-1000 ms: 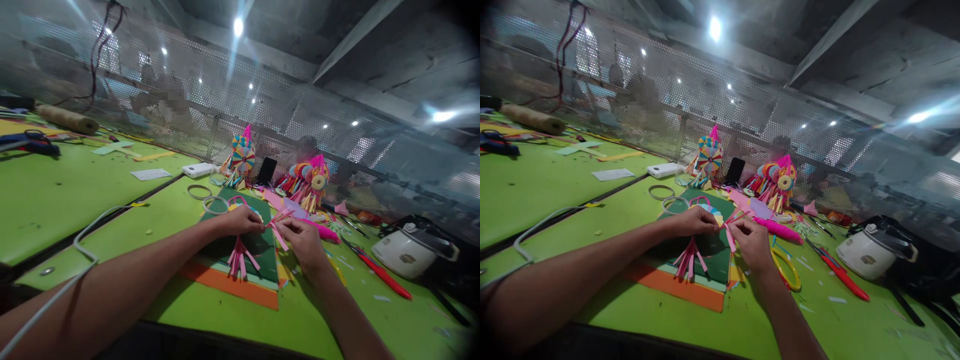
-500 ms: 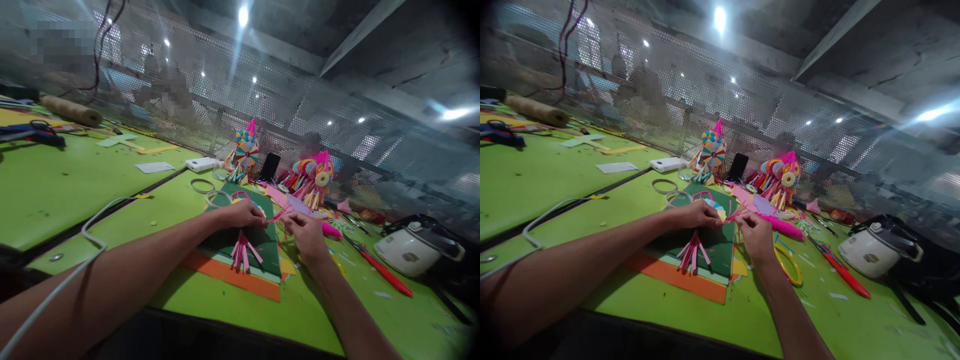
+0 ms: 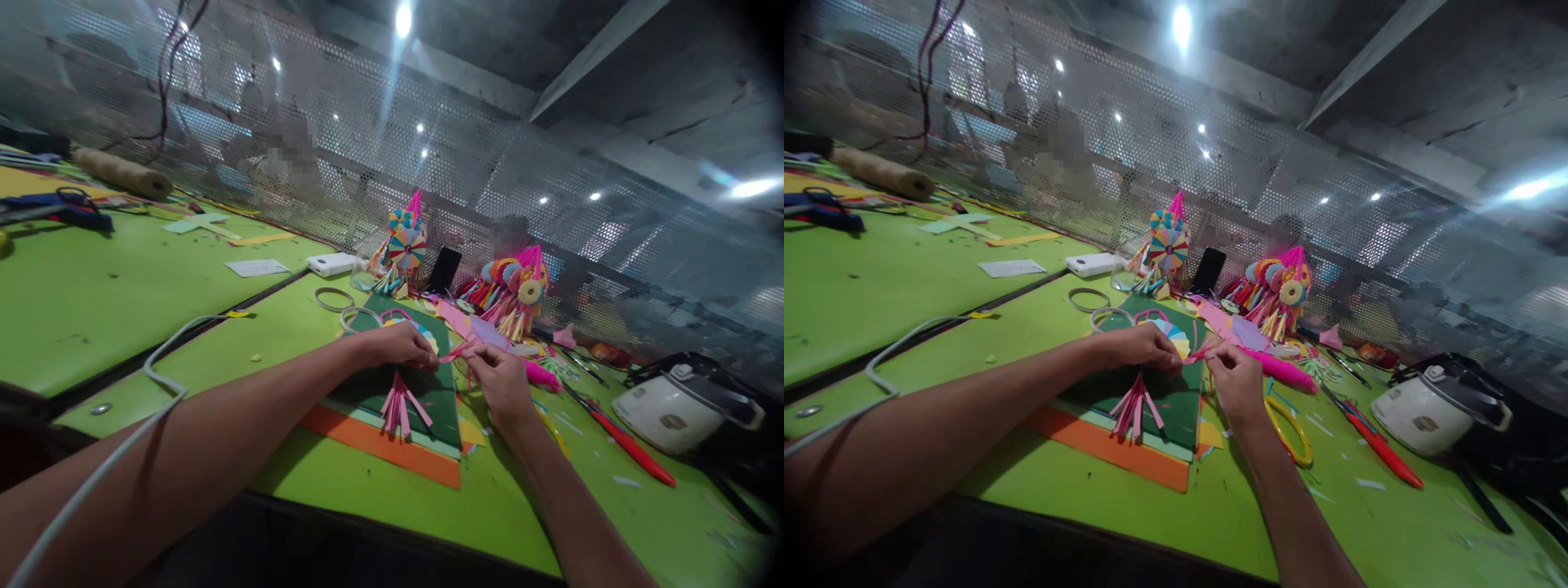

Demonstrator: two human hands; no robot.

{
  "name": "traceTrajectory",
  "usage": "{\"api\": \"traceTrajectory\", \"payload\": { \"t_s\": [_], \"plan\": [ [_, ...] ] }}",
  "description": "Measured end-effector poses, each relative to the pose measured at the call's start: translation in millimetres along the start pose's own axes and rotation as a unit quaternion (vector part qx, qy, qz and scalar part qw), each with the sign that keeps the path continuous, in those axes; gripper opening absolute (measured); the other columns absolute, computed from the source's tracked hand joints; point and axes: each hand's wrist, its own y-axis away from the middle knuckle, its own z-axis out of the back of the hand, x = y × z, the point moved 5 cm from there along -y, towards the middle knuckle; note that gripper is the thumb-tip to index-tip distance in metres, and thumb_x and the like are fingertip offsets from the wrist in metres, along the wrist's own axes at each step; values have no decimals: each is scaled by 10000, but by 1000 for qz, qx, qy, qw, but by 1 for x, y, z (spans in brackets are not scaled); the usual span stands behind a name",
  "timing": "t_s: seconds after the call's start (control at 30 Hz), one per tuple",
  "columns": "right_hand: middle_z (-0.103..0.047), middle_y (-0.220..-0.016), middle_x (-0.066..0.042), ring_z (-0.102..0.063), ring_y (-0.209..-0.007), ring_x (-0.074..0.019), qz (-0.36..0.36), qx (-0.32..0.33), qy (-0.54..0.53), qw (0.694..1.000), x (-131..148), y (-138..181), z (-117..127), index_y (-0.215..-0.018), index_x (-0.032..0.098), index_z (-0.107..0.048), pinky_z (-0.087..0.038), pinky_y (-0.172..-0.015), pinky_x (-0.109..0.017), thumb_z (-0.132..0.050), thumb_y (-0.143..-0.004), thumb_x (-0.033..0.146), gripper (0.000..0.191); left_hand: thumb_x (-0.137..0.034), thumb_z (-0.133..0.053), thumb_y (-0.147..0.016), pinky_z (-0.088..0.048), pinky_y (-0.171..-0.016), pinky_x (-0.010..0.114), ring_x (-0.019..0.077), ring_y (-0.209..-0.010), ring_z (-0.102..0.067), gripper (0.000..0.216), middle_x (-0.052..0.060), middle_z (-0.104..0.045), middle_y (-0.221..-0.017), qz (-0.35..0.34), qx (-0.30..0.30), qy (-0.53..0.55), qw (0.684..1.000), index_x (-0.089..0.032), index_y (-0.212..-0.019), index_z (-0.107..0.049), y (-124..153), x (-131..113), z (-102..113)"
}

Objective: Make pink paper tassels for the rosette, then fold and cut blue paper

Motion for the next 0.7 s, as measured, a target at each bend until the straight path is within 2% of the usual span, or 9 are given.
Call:
{"api": "traceTrajectory", "payload": {
  "t_s": [0.33, 0.7],
  "plan": [
    [-447, -488, 46, -375, -492, -109, -14, -27, -4, 1000, 3, 1, 3, -584, 161, -593, -287, -489, -245, -617, -653, 329, 184, -335, -703, -666, -339, -525, 202, 83, -543, -460, 261, 33, -634, -631, 2, 1, -2, 1000, -99, -770, -742, 3, -3, 0],
    [-471, -508, 35, -389, -508, -113, -6, -21, 0, 1000, -1, 0, 2, -601, 153, -605, -295, -498, -244, -620, -671, 335, 196, -366, -697, -663, -297, -481, 206, 72, -497, -395, 286, 10, -575, -558, -10, -7, -32, 999, -97, -750, -738, 0, 1, 2]
  ]
}}
